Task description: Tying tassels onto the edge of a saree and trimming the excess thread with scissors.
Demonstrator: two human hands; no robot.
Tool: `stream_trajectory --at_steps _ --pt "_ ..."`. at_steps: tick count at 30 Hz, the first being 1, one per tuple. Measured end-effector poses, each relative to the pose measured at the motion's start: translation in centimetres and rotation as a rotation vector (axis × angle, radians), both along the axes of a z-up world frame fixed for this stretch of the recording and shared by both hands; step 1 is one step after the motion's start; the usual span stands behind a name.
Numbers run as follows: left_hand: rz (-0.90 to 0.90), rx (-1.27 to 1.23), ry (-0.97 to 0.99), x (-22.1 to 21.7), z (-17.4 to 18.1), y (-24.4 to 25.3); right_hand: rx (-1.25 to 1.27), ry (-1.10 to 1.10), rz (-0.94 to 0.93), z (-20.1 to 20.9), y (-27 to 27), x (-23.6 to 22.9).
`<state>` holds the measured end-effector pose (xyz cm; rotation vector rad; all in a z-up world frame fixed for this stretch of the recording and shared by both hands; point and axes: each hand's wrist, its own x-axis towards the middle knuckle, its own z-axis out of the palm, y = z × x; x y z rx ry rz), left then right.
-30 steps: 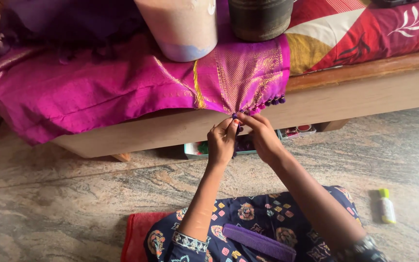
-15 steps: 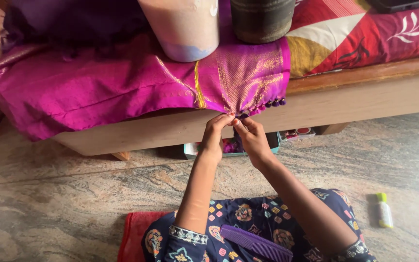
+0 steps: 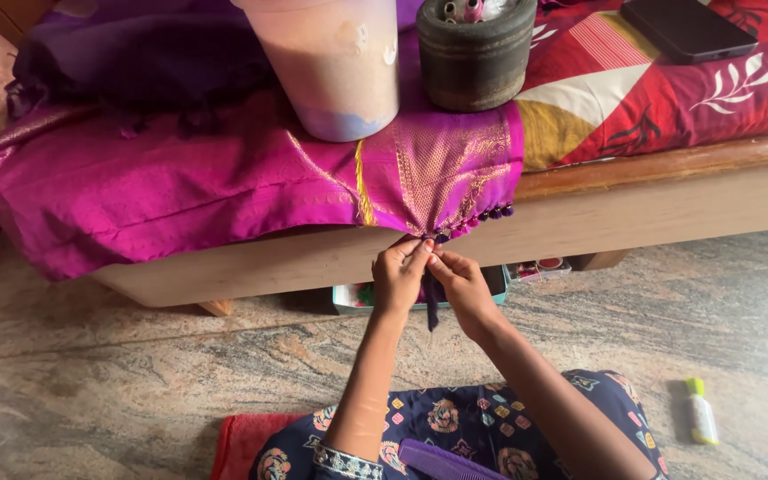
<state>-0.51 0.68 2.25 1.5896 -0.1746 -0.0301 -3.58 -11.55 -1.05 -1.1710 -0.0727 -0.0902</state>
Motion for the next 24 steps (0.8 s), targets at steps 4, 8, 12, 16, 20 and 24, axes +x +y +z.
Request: stream_trajectory --at_steps 4,8,12,16,20,24 --pt "0.136 0.278 -0.27 0.0 0.1 -0.1 -0.063 0.092 -0.149 1.6 -0.5 -0.5" --pt "0.169 0.328 -0.323 0.3 -0.6 0.1 -0.521 -0.129 -0.679 2.4 -0.7 -1.5" --pt "0.151 0.408 -0.255 1.0 -1.9 0.2 -0.446 -0.276 -0.565 7.0 0.7 -0.8" --pt "0.135 0.336 -0.407 1.0 -1.8 0.4 -0.379 -0.155 -0.29 11.7 2.4 1.2" --pt "0.181 0.467 -0.432 2.5 -5.1 0.8 -0.155 0.1 -0.013 13.1 3.6 4.5" --pt "0.213 0.391 -0.419 2.1 -4.0 0.8 -0.149 0.134 0.05 12.0 3.9 6.7"
